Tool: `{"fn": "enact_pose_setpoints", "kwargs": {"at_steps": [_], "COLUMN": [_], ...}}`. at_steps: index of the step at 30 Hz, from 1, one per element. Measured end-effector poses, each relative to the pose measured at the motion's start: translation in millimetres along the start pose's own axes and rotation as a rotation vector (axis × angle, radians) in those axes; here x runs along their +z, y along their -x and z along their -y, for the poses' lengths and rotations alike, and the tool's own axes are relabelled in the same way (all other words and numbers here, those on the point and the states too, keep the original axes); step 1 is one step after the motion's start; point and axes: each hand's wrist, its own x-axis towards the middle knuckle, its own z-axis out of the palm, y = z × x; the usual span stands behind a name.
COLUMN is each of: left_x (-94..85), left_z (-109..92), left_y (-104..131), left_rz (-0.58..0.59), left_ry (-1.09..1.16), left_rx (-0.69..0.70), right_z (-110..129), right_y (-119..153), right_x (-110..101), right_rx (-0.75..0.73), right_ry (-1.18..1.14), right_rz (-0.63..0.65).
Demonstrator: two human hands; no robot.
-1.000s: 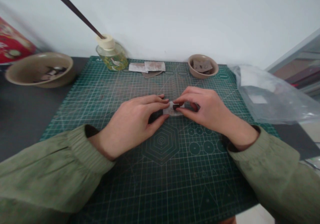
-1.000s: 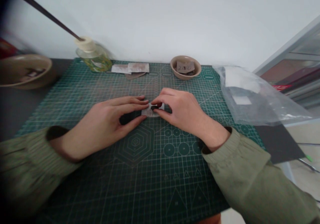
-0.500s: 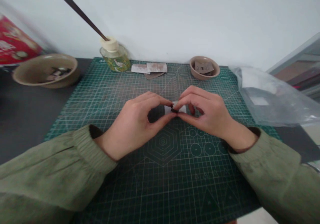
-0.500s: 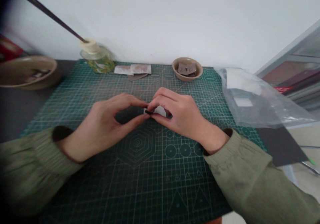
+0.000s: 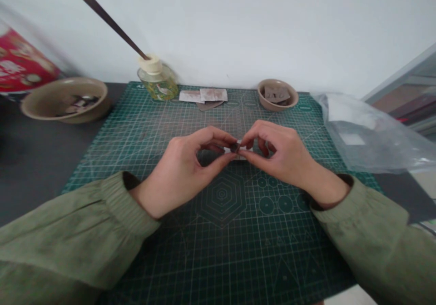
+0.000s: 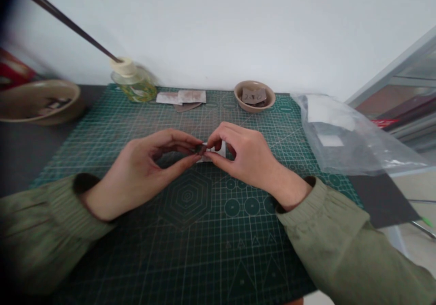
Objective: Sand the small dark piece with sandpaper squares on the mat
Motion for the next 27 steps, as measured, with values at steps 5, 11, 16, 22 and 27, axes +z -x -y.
{"fn": "enact_pose_setpoints", "kwargs": {"at_steps": [5,11,16,22,27], "left_x": [-1.3,-7.2,-7.0,-6.1,-4.8], "left_z": [-0.7,-3.1,-2.1,-3.8,-4.5], "left_y": [-0.6,-3.9,-3.5,-3.1,-1.6], "left_rz": [0.017,0.087,0.119,0.121,0.157], "left_ry": [-0.014,-0.266,-0.272,-0.182,-0.088], "left_rx": [0.005,0.006,0.022,-0.025,-0.033], "right_z": [0.5,-2.3,2.1,4.3,4.1], "right_y": [-0.8,-5.6,-7.9,-6.7,-6.7], "right_x": [-3.4,-9.6,-10.6,-12.6,-10.6], "right_rx": [0.037,0.337,0.482,0.645,0.65], "right_ry": [0.019,0.254,0.121,-0.22,-0.414], "right_rz": [0.008,0.021,0.036,0.03,0.107]}}
